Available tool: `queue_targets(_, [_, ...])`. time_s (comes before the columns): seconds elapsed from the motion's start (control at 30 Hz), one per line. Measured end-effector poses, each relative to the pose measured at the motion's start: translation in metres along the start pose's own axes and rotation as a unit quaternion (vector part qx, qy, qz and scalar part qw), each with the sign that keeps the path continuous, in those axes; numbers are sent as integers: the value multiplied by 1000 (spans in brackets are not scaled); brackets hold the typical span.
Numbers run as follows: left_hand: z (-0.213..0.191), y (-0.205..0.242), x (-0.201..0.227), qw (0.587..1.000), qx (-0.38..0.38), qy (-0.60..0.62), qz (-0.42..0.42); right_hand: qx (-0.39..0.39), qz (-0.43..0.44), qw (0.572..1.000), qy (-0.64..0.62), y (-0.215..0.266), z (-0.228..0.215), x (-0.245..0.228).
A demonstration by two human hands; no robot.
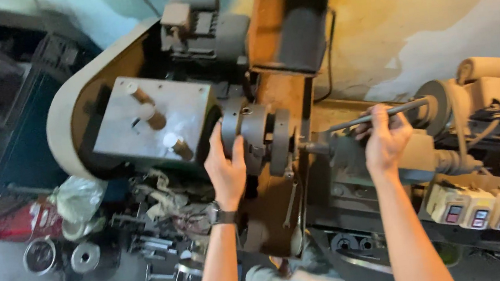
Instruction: The person places a metal ring onto a lathe chuck and secures it by hand. They then use a T-handle wrench to tighten the chuck jaws, repeatedly rotating the tool and adjusting the chuck to ensure the ring is firmly held in place.
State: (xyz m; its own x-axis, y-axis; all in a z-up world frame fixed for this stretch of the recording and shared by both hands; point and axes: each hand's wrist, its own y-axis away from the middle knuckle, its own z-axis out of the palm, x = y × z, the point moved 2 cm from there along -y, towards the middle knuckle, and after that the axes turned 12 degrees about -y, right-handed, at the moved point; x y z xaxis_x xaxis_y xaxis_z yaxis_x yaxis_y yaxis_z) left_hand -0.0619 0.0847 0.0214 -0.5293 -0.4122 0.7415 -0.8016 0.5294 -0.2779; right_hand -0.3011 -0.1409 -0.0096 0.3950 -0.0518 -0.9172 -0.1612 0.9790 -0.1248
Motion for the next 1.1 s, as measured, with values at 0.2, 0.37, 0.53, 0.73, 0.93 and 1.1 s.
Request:
queue_targets(0.2, [-29, 126, -61, 993, 108, -14, 48, -35, 13, 998, -49, 6, -13, -3])
queue_targets(0.37, [-81, 233, -154, 949, 16, -88, -303, -19, 17, 984, -178, 91, -7, -17])
queue_targets(0.53, [-93, 246, -204, 875, -60, -157, -454, -129, 185, 969, -98, 210, 61, -4])
queue_targets(0.73, [-53, 249, -254, 855, -46, -56, -514, -225, 311, 921, -68, 282, 53, 34])
queue_targets(0.93, [-30, 273, -325, 896, -29, -182, -404, -255, 313, 911, -82, 278, 37, 35])
queue_targets(1.1, [-44, 261, -312, 908, -25, -175, -380, -185, 299, 935, -44, 226, 41, 2])
